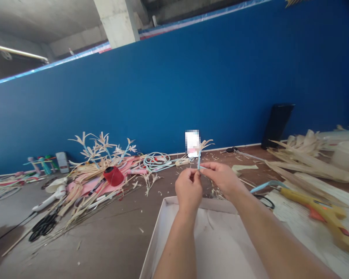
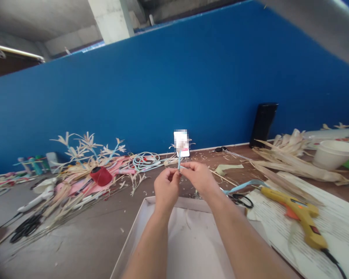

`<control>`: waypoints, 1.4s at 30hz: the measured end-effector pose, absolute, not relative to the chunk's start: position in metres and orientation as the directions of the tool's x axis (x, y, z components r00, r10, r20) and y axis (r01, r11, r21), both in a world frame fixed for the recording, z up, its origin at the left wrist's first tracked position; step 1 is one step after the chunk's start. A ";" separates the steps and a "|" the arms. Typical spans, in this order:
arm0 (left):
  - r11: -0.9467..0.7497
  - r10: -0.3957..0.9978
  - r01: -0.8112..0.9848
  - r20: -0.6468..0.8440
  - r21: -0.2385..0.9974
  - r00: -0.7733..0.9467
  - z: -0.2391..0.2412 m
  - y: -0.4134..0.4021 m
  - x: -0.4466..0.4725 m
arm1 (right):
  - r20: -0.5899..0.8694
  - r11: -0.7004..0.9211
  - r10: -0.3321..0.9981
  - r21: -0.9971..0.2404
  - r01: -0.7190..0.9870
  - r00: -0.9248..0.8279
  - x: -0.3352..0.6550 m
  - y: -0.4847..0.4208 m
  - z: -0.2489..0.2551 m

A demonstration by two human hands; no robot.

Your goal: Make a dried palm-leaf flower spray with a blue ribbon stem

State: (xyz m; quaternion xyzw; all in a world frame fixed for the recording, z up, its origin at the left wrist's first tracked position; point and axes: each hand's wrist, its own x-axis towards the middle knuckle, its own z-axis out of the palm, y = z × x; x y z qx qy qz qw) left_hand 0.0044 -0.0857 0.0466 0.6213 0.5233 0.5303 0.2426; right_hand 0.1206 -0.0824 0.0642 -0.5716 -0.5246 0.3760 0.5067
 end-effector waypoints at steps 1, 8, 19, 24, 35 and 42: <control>-0.335 0.908 0.390 0.404 0.858 -0.111 0.046 -0.086 0.004 | 0.104 0.066 0.981 -0.973 0.221 0.166 0.120 -0.083 0.065; -0.329 0.913 0.363 0.391 0.872 -0.113 0.047 -0.086 0.005 | 0.157 0.114 0.972 -0.966 0.230 0.175 0.120 -0.085 0.066; -0.314 0.911 0.350 0.384 0.883 -0.151 0.040 -0.085 0.010 | 0.204 0.116 0.960 -0.914 0.389 0.192 0.119 -0.081 0.064; -0.282 0.929 0.302 0.337 0.911 -0.150 0.038 -0.082 0.011 | 0.188 0.090 0.961 -0.904 0.418 0.201 0.119 -0.079 0.062; 0.054 0.995 -0.264 -0.031 0.963 0.090 0.040 -0.075 0.004 | 0.213 0.153 0.969 -0.918 0.365 0.128 0.126 -0.076 0.060; 0.129 0.987 -0.354 -0.086 0.926 0.134 0.040 -0.074 0.003 | 0.233 0.186 0.969 -0.911 0.368 0.086 0.125 -0.079 0.062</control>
